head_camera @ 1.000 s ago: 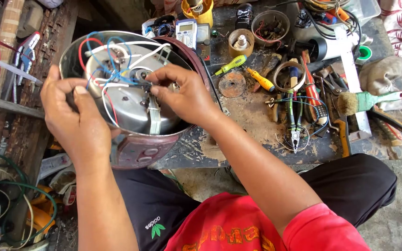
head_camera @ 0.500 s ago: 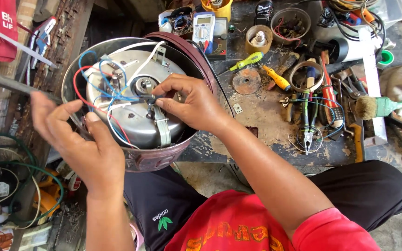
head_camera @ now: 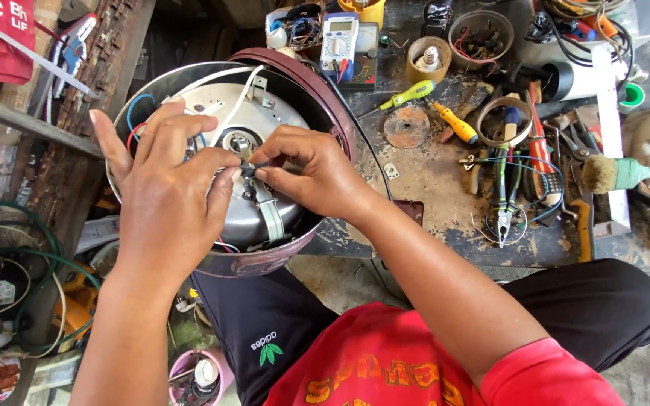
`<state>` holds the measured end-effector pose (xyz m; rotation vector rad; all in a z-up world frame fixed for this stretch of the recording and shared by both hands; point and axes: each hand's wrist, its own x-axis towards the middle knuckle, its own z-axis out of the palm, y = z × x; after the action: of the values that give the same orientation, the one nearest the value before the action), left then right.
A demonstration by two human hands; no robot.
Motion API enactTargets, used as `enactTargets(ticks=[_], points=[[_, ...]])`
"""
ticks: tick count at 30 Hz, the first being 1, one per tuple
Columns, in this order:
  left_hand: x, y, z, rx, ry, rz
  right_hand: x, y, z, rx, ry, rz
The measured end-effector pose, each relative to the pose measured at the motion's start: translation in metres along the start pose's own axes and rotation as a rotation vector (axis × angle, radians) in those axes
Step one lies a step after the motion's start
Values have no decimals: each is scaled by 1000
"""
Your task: Repairing the internal components and wiring of an electric rice cooker on a workbench
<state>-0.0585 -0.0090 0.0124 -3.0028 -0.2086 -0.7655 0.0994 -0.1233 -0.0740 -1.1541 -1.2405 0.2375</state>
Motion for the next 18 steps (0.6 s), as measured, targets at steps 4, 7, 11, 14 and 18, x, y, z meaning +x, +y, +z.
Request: enactTargets(ticks=[4, 7, 11, 14, 18], points=[[1, -7, 0, -11, -34, -19, 2, 1, 0, -18, -15, -14], [0, -9, 1, -82, -26, -30, 3, 2, 1, -10, -19, -31], [0, -6, 0, -84, 5, -22, 6, 1, 5, -4, 0, -49], [1, -4, 1, -90, 26, -30, 8, 0, 6, -7, -1, -59], [2, -3, 0, -141, 36, -26, 8, -1, 5, -12, -8, -72]])
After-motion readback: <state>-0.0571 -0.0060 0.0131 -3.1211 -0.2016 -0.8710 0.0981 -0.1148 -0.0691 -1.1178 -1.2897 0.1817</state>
